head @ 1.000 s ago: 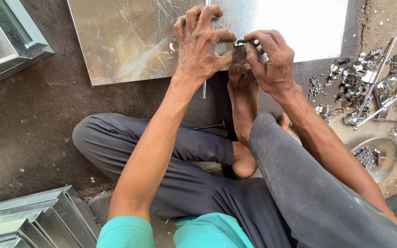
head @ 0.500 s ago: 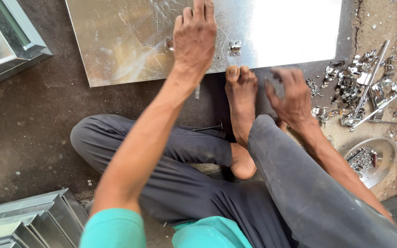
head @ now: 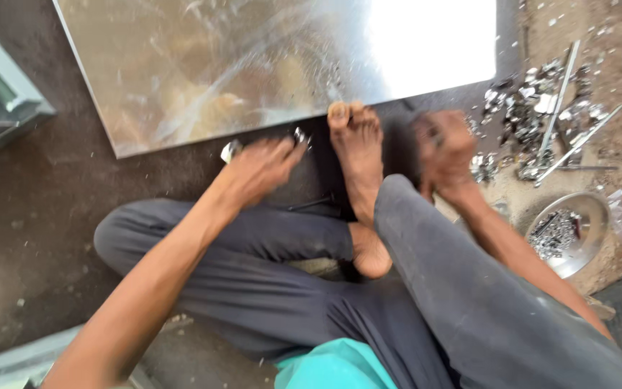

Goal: The person places hardware onto a metal sheet and uses a hammer and a punch to secure it, then folds the sheet into a box shape and repeats the hammering process on the seams and remaining hardware.

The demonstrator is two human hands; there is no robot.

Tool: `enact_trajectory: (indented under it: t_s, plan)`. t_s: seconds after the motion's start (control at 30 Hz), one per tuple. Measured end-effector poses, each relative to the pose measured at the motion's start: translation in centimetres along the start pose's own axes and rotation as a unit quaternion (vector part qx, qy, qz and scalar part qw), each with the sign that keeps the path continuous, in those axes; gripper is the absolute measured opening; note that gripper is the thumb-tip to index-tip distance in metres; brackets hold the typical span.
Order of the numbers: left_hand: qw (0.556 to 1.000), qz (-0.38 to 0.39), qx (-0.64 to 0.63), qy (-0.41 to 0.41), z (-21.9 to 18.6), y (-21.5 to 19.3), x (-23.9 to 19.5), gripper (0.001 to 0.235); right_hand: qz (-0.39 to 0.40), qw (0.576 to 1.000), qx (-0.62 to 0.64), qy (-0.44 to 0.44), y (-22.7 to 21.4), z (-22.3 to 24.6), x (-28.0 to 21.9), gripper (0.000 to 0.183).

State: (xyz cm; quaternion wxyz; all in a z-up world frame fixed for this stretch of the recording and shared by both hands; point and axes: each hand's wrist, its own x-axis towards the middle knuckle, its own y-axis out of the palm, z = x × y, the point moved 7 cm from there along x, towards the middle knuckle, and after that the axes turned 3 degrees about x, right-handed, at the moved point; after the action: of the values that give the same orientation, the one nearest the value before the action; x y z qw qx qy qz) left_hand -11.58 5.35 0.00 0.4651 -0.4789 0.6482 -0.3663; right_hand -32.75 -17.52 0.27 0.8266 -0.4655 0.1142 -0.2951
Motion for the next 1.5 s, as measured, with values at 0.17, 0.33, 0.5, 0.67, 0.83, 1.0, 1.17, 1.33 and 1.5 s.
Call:
enact_trajectory:
  t_s: [0.17, 0.33, 0.5, 0.67, 0.83, 1.0, 1.17, 1.33, 1.5]
  plan:
    - [0.983, -0.169, 0.067, -0.005, -0.5, -0.9, 1.4, 0.058, -0.100, 0.988, -0.115, -0.016, 0.3, -5.5, 1.0, 0.023]
    - [0.764, -0.206, -0.526, -0.312, 1.1, 2.3, -2.0, 0.043, -0.111, 0.866, 0.359, 0.329, 0.4, -6.6, 1.3, 0.032]
    - [0.393, -0.439, -0.736, -0.334, 6.7, -1.4, -6.3, 0.049, -0.144, 0.751, 0.526, 0.372, -1.7, -3.9, 4.0, 0.033]
    - [0.437, -0.492, -0.696, -0.287, 8.0, -6.6, -6.3, 0.051, -0.149, 0.808, 0.521, 0.233, -7.3, -5.2, 6.7, 0.027]
    - [0.406, -0.433, -0.744, -0.307, 4.7, -2.9, -4.5, 0.045, -0.112, 0.776, 0.522, 0.335, -3.6, -6.5, 5.0, 0.038]
    - [0.434, -0.444, -0.707, -0.340, 5.8, -0.6, -5.9, 0.051, -0.146, 0.751, 0.517, 0.385, -4.3, -7.1, 3.0, 0.028]
    - [0.425, -0.363, -0.763, -0.324, 4.4, 1.5, -4.5, 0.051, -0.135, 0.753, 0.524, 0.374, -2.5, -8.0, 2.8, 0.027]
    - [0.398, -0.364, -0.782, -0.311, 5.4, 5.0, -4.8, 0.054, -0.142, 0.734, 0.536, 0.392, -0.7, -10.0, 0.8, 0.027]
    - [0.382, -0.352, -0.792, -0.321, 4.3, 5.6, -4.8, 0.051, -0.152, 0.742, 0.521, 0.394, -1.4, -10.0, -0.3, 0.029]
